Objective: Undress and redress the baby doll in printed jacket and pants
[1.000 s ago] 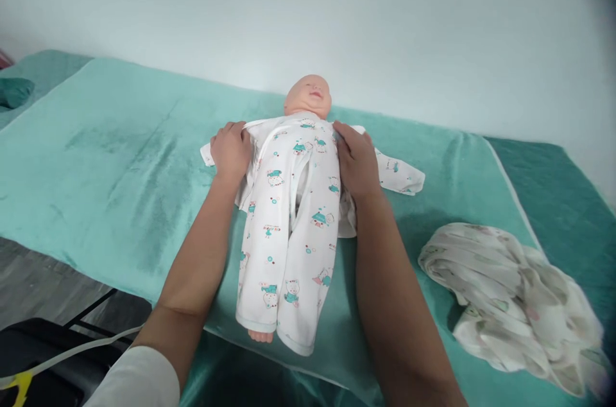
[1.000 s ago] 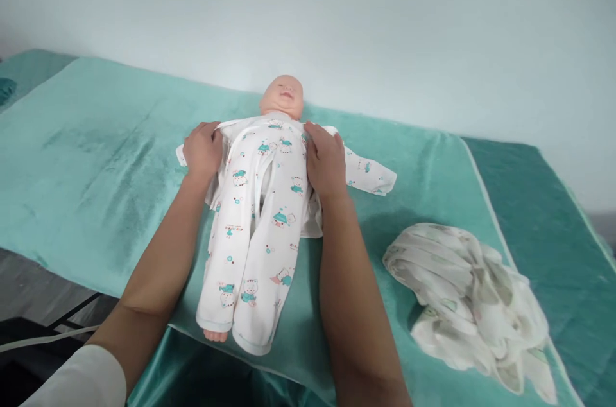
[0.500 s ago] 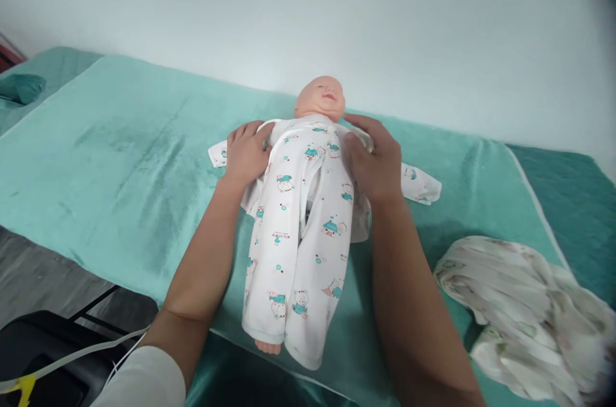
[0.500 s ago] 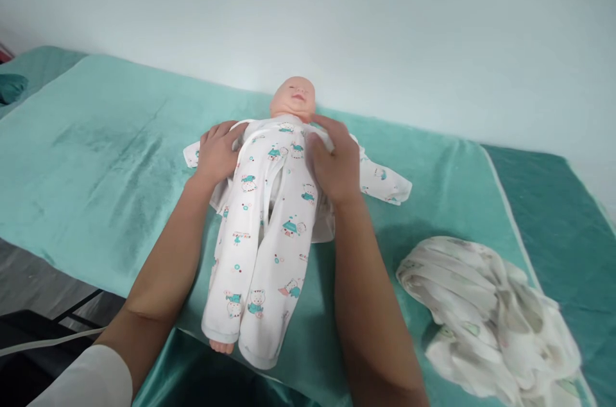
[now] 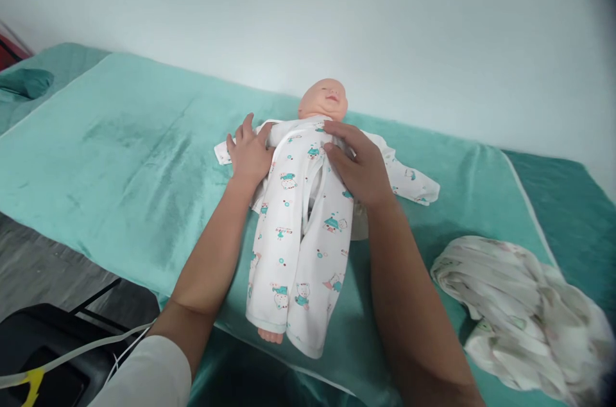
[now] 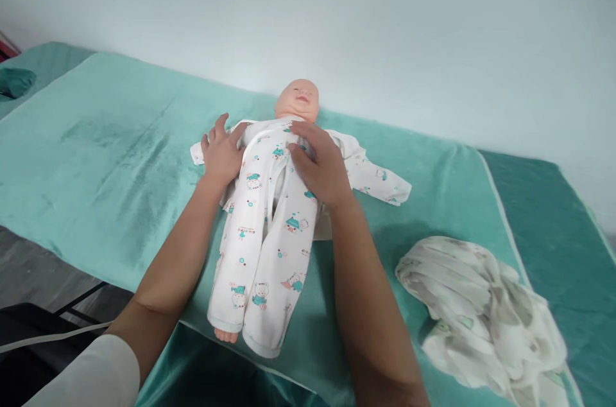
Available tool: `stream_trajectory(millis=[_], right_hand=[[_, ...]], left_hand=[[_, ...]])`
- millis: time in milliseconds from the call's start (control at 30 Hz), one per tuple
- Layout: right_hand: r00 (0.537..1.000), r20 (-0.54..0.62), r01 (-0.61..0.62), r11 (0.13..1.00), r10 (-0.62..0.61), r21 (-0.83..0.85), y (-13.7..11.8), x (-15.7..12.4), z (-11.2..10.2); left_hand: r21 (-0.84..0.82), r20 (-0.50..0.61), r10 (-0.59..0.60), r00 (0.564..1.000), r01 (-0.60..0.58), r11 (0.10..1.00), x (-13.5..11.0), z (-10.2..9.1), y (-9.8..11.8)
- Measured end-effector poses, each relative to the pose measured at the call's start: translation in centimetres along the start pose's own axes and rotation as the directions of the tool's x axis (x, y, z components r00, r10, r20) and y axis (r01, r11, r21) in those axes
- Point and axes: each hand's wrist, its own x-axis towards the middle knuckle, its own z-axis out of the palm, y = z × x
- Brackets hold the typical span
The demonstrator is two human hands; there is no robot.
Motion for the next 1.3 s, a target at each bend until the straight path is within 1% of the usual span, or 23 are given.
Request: stream_trajectory(millis=[33,100,167,233,300,333,400,433,533,667,733,833,933,1067,1133,1200,1267,1300], right_hand=[[1.0,0.008,0.014,0.998,-0.014,-0.057,-0.5,0.3,0.2],[0.997,0.07,0.051,0.982,-0.038,-0.18,-1.6,1.3,0.9],[0.983,0.18,0.094,0.948,-0.04,-0.305,-2.5,2.9,2.3],[0.954,0.299,0.141,0.895,-0.009,-0.424,-3.0,4.8,4.1],[0.917,0.397,0.188,0.835,0.039,-0.517,-3.0,6.8,6.1],[0.902,0.428,0.212,0.808,0.054,-0.549,-2.9,7.6,7.0],[0.883,0.466,0.255,0.77,0.061,-0.584,-2.3,8.8,8.3],[0.876,0.479,0.272,0.759,0.059,-0.591,-1.9,9.1,8.6],[0.855,0.517,0.315,0.754,0.039,-0.577,-0.4,9.3,8.2],[0.83,0.557,0.352,0.785,-0.01,-0.51,1.6,9.3,6.0],[0.811,0.584,0.349,0.793,0.011,-0.499,1.8,9.3,5.1],[0.791,0.605,0.326,0.773,0.093,-0.544,0.8,9.3,4.6],[0.792,0.595,0.312,0.747,0.137,-0.588,-0.9,9.3,5.2],[0.792,0.599,0.343,0.729,0.115,-0.593,-2.8,9.5,7.1],[0.779,0.608,0.358,0.689,0.151,-0.63,-3.5,9.7,8.1],[0.756,0.618,0.358,0.654,0.216,-0.667,-4.1,9.9,8.7],[0.727,0.639,0.362,0.651,0.252,-0.667,-4.3,10.0,8.8],[0.72,0.646,0.367,0.651,0.253,-0.664,-4.3,10.0,8.7]], left_hand=[[0.002,0.001,0.003,1.0,-0.003,1.0,0.0,0.0,0.0],[0.004,0.003,0.013,1.0,-0.013,1.0,0.0,0.0,0.0],[0.0,0.003,0.019,1.0,-0.019,1.0,-0.1,0.0,0.0],[-0.001,0.001,0.016,1.0,-0.016,1.0,-0.2,0.0,0.0],[0.003,-0.002,0.011,1.0,-0.011,1.0,-0.1,0.0,0.0],[0.005,0.0,0.01,1.0,-0.01,1.0,-0.1,0.0,0.0],[0.004,0.008,0.009,1.0,-0.009,1.0,0.0,0.1,0.0],[0.001,0.011,0.008,1.0,-0.008,1.0,0.0,0.1,-0.1],[-0.006,0.018,0.007,1.0,-0.006,1.0,0.0,0.1,-0.2],[0.001,0.019,0.0,1.0,0.0,1.0,0.0,0.0,-0.5],[-0.004,0.019,-0.01,1.0,0.01,1.0,-0.1,-0.1,-0.7],[-0.011,0.02,-0.021,1.0,0.021,1.0,-0.1,-0.1,-0.8],[-0.007,0.024,-0.021,1.0,0.021,1.0,-0.1,-0.1,-0.7],[0.006,0.034,-0.035,0.999,0.035,0.999,-0.1,-0.1,-0.4],[0.027,0.044,-0.051,0.998,0.05,0.998,-0.1,-0.1,-0.4],[0.049,0.052,-0.061,0.997,0.059,0.997,0.0,-0.1,-0.3],[0.065,0.051,-0.07,0.996,0.066,0.996,-0.1,-0.2,-0.3],[0.068,0.051,-0.071,0.996,0.068,0.995,-0.1,-0.2,-0.3]])
